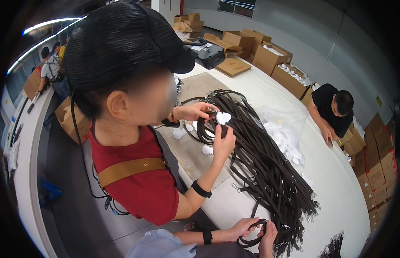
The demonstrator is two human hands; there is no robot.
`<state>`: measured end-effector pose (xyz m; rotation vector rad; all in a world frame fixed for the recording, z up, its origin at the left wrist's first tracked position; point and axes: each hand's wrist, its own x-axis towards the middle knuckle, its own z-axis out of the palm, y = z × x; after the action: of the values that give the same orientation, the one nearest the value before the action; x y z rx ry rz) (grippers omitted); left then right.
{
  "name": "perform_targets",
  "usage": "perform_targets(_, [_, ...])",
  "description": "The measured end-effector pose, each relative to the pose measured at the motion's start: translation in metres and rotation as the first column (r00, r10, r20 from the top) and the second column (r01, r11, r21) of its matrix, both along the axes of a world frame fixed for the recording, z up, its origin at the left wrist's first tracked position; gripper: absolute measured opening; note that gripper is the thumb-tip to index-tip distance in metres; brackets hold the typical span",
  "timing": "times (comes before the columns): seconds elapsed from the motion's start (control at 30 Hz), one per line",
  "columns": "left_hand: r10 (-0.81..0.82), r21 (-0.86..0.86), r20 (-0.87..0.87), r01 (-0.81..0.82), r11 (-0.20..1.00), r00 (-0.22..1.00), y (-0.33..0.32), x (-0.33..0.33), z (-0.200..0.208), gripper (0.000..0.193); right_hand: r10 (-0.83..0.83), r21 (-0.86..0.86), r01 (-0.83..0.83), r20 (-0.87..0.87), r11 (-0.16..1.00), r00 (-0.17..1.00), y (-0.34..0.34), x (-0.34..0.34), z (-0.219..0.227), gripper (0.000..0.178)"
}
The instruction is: Checking and rolling leather straps with hardware in a workshop setting.
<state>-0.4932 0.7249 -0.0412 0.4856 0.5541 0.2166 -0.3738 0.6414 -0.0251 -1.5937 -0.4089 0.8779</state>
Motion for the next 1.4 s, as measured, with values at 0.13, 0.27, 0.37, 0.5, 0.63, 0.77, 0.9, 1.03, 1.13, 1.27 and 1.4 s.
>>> perform_targets(0.13, [-0.006,0.005,-0.006,0.007,1.0,1.0,0.0004,-0.001,0.004,0.041,-0.003,0.0,0.003,0.0,1.0,1.0,-0.0001,-0.0009,0.0002,0.03])
perform_targets(0.27, [-0.011,0.007,-0.004,0.011,1.0,1.0,0.0002,-0.0006,0.0029,0.042,-0.007,0.005,0.006,0.006,1.0,1.0,0.0003,-0.0014,-0.0001,0.03])
perform_targets(0.37, [-0.015,0.004,-0.003,0.015,1.0,1.0,0.0014,-0.0015,0.0052,0.042,-0.007,0.006,0.007,0.005,1.0,1.0,0.0004,-0.0011,-0.0002,0.03])
perform_targets(0.5, [-0.012,-0.024,0.006,0.012,1.0,1.0,0.0008,0.0004,0.0007,0.042,0.001,0.003,-0.001,0.002,1.0,1.0,0.0001,0.0002,-0.0011,0.029])
perform_targets(0.63, [-0.011,-0.018,-0.002,0.011,1.0,1.0,0.0012,0.0011,0.0013,0.041,0.003,0.008,-0.003,0.001,1.0,1.0,-0.0002,0.0008,-0.0023,0.029])
perform_targets(0.77, [-0.005,-0.013,-0.01,0.005,1.0,1.0,0.001,0.0006,0.0027,0.041,-0.001,0.007,0.001,0.002,1.0,1.0,-0.0001,0.0012,-0.0036,0.029])
perform_targets(0.9, [-0.001,-0.015,-0.006,0.001,1.0,1.0,0.0011,0.0002,0.0026,0.041,-0.004,-0.002,0.004,-0.022,1.0,1.0,0.0021,-0.0014,0.0013,0.029])
perform_targets(1.03, [-0.006,0.003,-0.01,0.006,1.0,1.0,0.0018,0.0017,-0.0002,0.041,-0.01,-0.006,0.01,-0.022,1.0,1.0,0.003,-0.0008,0.0018,0.029])
perform_targets(1.13, [-0.003,-0.003,-0.007,0.003,1.0,1.0,0.0025,0.0019,0.0008,0.042,-0.01,-0.003,0.01,-0.023,1.0,1.0,0.0035,0.0002,0.0006,0.029])
perform_targets(1.27, [0.001,-0.012,-0.004,-0.001,1.0,1.0,0.0022,0.0008,0.0015,0.042,0.001,0.002,-0.001,-0.024,1.0,1.0,0.0028,0.0004,-0.001,0.028])
perform_targets(1.4, [0.006,-0.008,0.0,-0.006,1.0,1.0,-0.0011,-0.0016,0.0001,0.042,0.006,0.001,-0.006,-0.027,1.0,1.0,0.0005,-0.0017,-0.0012,0.028])
